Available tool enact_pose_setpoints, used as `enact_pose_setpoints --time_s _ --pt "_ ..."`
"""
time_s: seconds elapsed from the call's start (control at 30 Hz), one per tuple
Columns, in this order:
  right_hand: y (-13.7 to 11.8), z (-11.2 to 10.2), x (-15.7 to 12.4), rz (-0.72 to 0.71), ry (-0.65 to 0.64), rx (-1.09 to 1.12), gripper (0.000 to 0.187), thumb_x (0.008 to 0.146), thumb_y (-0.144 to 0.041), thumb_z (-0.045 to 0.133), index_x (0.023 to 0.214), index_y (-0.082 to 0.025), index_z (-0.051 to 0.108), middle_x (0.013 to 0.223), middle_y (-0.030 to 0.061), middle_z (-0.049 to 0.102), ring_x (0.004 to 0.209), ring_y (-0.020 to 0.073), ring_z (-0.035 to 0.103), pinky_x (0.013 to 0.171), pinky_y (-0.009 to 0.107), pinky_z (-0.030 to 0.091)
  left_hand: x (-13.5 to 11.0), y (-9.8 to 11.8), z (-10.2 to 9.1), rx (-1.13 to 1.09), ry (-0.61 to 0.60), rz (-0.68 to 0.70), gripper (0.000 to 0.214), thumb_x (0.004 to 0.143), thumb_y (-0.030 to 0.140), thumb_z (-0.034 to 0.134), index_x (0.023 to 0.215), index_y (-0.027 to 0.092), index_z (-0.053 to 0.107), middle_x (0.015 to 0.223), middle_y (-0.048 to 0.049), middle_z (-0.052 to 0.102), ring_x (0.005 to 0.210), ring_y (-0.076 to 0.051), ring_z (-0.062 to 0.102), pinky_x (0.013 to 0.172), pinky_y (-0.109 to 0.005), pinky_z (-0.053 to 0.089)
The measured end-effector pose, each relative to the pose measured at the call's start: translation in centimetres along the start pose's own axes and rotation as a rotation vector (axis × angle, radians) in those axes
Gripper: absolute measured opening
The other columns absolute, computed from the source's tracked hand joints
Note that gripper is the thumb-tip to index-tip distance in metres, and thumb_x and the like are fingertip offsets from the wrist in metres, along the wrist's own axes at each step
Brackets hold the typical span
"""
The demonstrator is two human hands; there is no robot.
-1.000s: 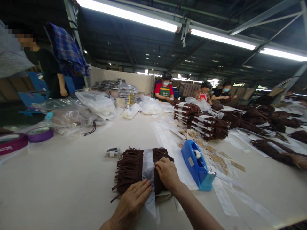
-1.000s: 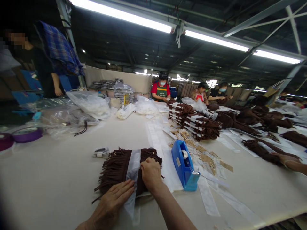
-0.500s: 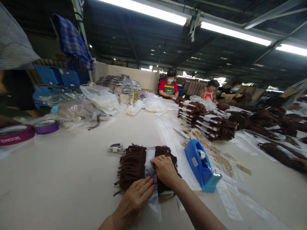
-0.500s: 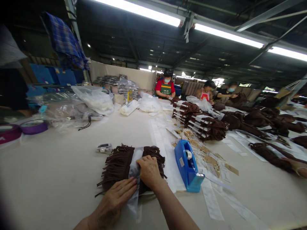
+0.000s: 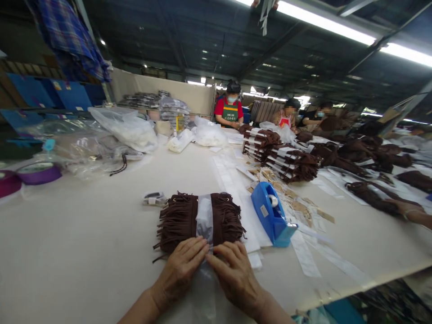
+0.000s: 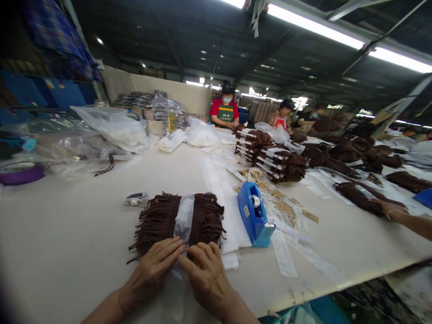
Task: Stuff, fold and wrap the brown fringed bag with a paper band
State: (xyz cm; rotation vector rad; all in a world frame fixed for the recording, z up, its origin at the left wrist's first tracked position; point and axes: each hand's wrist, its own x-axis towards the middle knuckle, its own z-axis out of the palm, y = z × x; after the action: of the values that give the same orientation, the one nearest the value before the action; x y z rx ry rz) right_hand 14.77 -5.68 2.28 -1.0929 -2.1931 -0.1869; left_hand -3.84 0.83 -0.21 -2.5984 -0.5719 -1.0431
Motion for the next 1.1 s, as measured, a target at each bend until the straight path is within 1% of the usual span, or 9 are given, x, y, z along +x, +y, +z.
enact_pose_setpoints --time_s 0.07,0.17,0.33,0.47,0.6,0.7,0.8,0.87,1.1 --pt "-0.1 0.8 0.1 -0.058 0.057 -0.004 0.022 0.091 -0.015 0.038 0.097 -0.018 0.059 0.092 0.0042 0.061 0.087 0.0171 0.046 0.076 0.034 0.03 -0.2 -0.1 0.0 -0.004 -0.011 0.002 0.033 0.093 0.016 0.029 0.112 0.012 0.056 0.11 -0.0072 0.063 0.111 -0.017 0.05 0.091 -0.03 0.043" --pt "0.3 1.4 0.4 -0.12 0.093 0.016 0.027 0.094 -0.019 0.034 0.083 -0.015 0.058 0.082 0.0019 0.062 0.082 0.0142 0.047 0.073 0.031 0.03 -0.4 -0.3 -0.3 -0.05 -0.03 0.016 0.034 0.09 0.011 0.031 0.115 0.012 0.054 0.112 -0.008 0.062 0.114 -0.017 0.048 0.092 -0.03 0.044" --pt "0.8 1.9 -0.3 -0.124 0.086 0.063 0.03 0.095 -0.022 0.031 0.084 -0.015 0.058 0.086 0.0019 0.063 0.085 0.0145 0.048 0.072 0.031 0.031 0.3 -0.6 -1.8 -0.298 -0.158 -0.128 0.044 0.078 0.005 0.034 0.116 0.016 0.051 0.117 -0.0077 0.059 0.113 -0.016 0.049 0.092 -0.032 0.045" --pt "0.9 2.5 -0.7 -0.102 0.104 0.096 0.03 0.095 -0.022 0.031 0.085 -0.015 0.058 0.087 0.0021 0.062 0.088 0.0153 0.048 0.073 0.031 0.033 1.6 -0.4 -1.7 -0.283 -0.13 -0.167 0.022 0.087 0.02 0.043 0.099 0.022 0.062 0.097 -0.0046 0.065 0.092 -0.016 0.058 0.075 -0.029 0.048" --pt "1.1 1.7 -1.3 -0.077 0.072 0.134 0.023 0.093 -0.018 0.035 0.089 -0.016 0.058 0.09 0.0032 0.063 0.091 0.0164 0.048 0.075 0.03 0.037 2.2 0.4 -0.6 -0.211 -0.09 -0.147 0.025 0.091 0.027 0.041 0.088 0.022 0.065 0.082 -0.0032 0.063 0.081 -0.015 0.057 0.068 -0.028 0.042" --pt "1.3 0.6 -2.5 0.111 0.073 0.183 0.02 0.087 -0.01 0.041 0.096 -0.018 0.057 0.094 0.0051 0.061 0.091 0.0173 0.05 0.077 0.031 0.04 2.1 0.8 -0.2 -0.188 -0.045 -0.17 0.023 0.09 0.025 0.042 0.088 0.021 0.065 0.081 -0.0018 0.062 0.081 -0.013 0.056 0.069 -0.027 0.04" --pt "1.2 0.3 -3.7 0.452 0.062 0.233 0.021 0.075 -0.007 0.052 0.089 -0.021 0.06 0.085 0.0032 0.061 0.082 0.0177 0.054 0.071 0.03 0.042 2.0 1.0 -0.1 -0.188 -0.032 -0.191 0.023 0.09 0.026 0.043 0.087 0.022 0.065 0.079 -0.0007 0.062 0.079 -0.013 0.056 0.068 -0.027 0.038" --pt "0.8 0.8 -4.1 0.59 -0.004 0.231 0.023 0.068 -0.007 0.057 0.083 -0.024 0.061 0.083 0.001 0.062 0.08 0.0187 0.055 0.069 0.03 0.04 2.0 1.0 -0.1 -0.187 -0.034 -0.196 0.023 0.09 0.026 0.042 0.087 0.022 0.065 0.079 -0.0009 0.062 0.078 -0.013 0.056 0.067 -0.027 0.038" --pt "-0.1 3.0 -3.4 0.65 -0.035 0.107 0.032 0.064 -0.002 0.057 0.079 -0.031 0.064 0.078 -0.0021 0.063 0.077 0.018 0.055 0.065 0.029 0.032 1.9 1.2 0.1 -0.165 -0.013 -0.208 0.026 0.091 0.027 0.039 0.087 0.02 0.064 0.079 -0.0022 0.062 0.079 -0.015 0.055 0.067 -0.028 0.038"
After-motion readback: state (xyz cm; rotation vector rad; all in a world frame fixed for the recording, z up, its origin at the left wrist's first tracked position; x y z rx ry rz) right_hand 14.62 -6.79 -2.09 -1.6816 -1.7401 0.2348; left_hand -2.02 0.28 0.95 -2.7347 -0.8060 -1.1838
